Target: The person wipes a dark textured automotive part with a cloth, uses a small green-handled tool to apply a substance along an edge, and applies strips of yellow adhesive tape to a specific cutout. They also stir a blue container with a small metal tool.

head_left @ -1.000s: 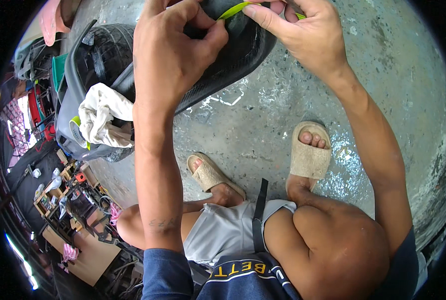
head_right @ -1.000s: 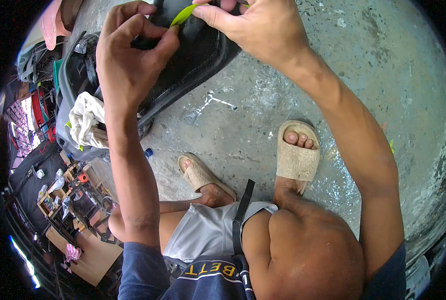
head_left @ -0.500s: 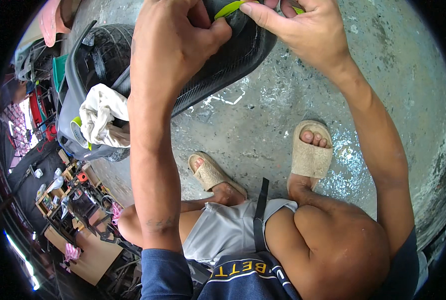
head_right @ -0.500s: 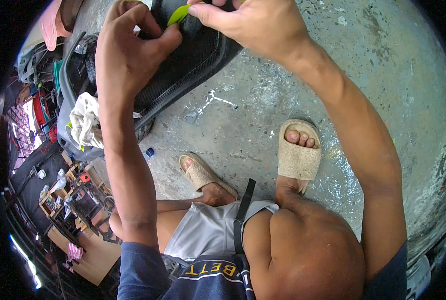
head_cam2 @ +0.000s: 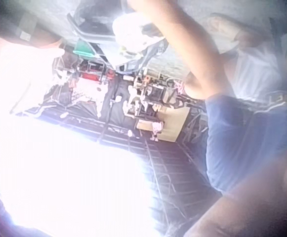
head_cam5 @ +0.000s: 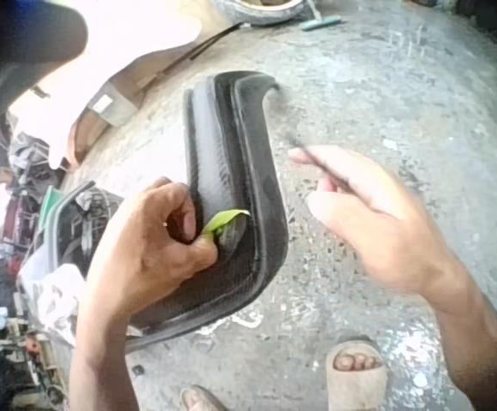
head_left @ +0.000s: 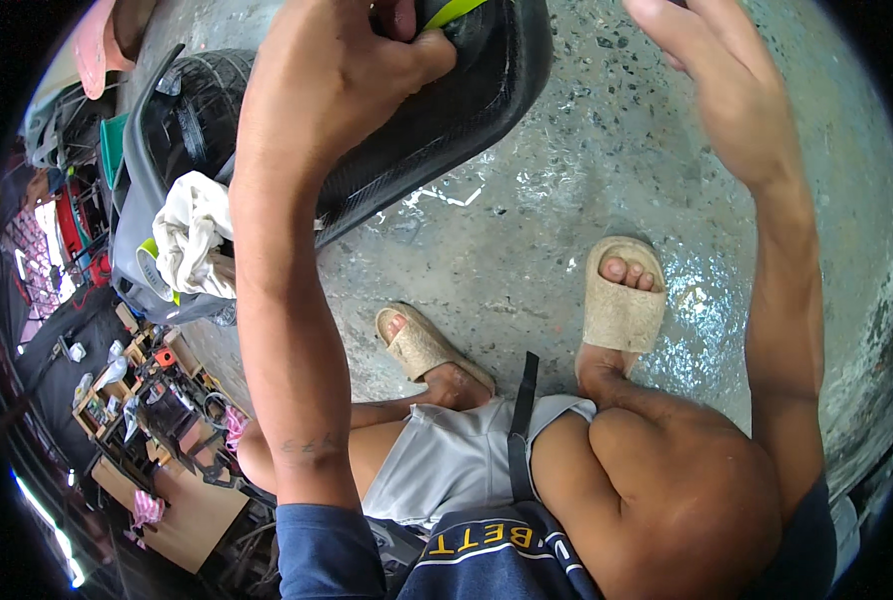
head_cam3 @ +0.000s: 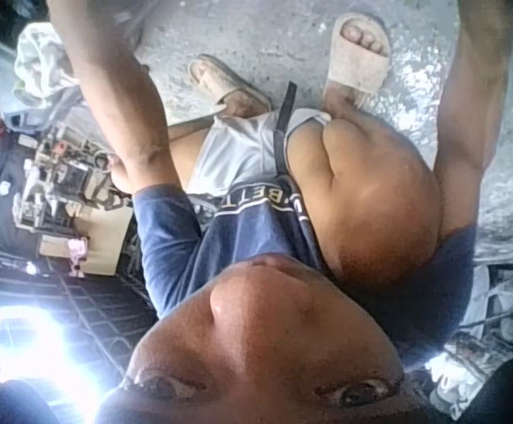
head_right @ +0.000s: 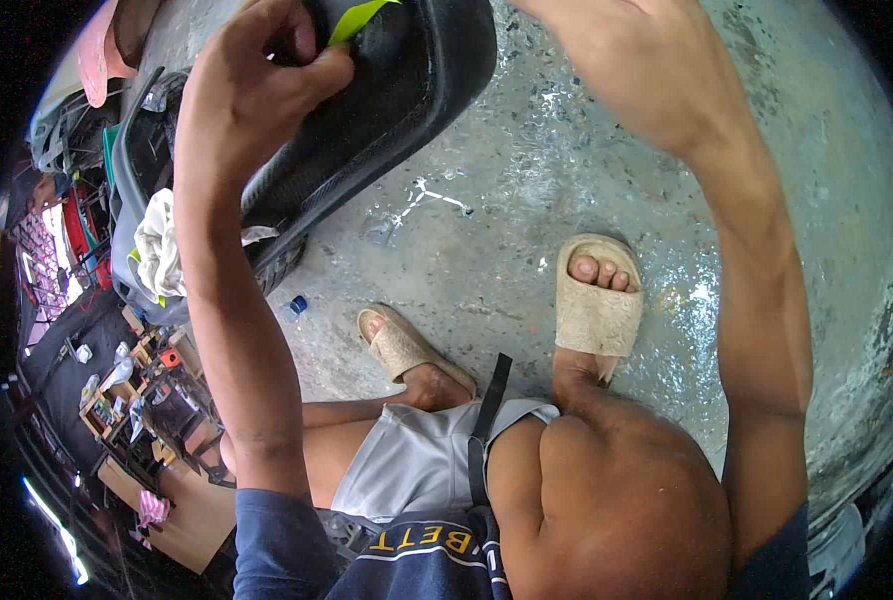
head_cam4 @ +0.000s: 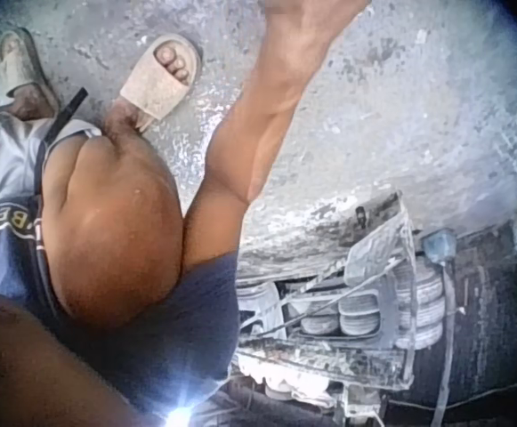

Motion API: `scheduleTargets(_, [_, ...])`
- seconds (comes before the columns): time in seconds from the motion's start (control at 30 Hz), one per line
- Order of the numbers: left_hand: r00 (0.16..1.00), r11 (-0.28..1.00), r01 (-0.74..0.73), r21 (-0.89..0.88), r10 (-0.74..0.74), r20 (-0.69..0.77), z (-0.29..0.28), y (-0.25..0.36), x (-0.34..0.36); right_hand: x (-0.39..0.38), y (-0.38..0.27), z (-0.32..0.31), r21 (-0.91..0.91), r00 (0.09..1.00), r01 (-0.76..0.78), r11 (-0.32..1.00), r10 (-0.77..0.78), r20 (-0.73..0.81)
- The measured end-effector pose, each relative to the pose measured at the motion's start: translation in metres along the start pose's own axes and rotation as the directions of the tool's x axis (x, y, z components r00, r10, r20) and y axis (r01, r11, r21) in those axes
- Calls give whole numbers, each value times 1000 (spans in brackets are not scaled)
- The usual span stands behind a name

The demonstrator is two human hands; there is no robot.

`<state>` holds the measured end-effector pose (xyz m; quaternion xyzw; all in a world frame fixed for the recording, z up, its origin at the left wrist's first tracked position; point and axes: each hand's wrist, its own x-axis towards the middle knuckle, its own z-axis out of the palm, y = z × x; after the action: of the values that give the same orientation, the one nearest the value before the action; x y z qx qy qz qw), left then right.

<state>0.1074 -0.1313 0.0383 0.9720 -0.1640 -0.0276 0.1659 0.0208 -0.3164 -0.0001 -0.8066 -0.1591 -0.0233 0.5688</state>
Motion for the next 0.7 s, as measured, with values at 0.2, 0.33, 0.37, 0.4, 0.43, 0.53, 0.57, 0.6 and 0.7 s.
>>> scheduleTargets(0.2, [998, 999, 16, -35, -14, 54, -5, 2, 3, -68, -97, -27, -180, 954, -122, 976, 165, 250])
scheduleTargets(0.33, [999, 1000, 18, 3, -18, 31, -3, 2, -1, -77, -127, -32, -245, 913, -187, 951, 260, 314])
scheduleTargets(0.37, [998, 999, 37, -34, -35, 59, -2, -1, 3, -77, -130, -33, -252, 909, -196, 948, 272, 316])
scheduleTargets(0.4, [998, 998, 29, -48, -27, 60, -2, -3, 3, -77, -129, -32, -254, 917, -160, 954, 239, 320])
scheduleTargets(0.43, [998, 998, 21, -63, -17, 60, -2, -6, 3, -77, -129, -33, -255, 916, -154, 955, 235, 324])
scheduleTargets(0.53, [996, 993, 17, -116, -7, 87, -6, -9, 4, -79, -132, -31, -263, 907, -167, 950, 253, 338])
scheduleTargets(0.57, [995, 991, 18, -136, -5, 100, -7, -9, 5, -79, -132, -30, -274, 907, -159, 949, 250, 339])
scheduleTargets(0.6, [996, 994, -10, -109, 19, 84, -7, -8, 5, -77, -128, -29, -289, 923, -122, 949, 216, 318])
scheduleTargets(0.7, [997, 999, -37, -32, 40, 66, -7, -13, 2, -51, -93, -14, -368, 963, 14, 930, 87, 256])
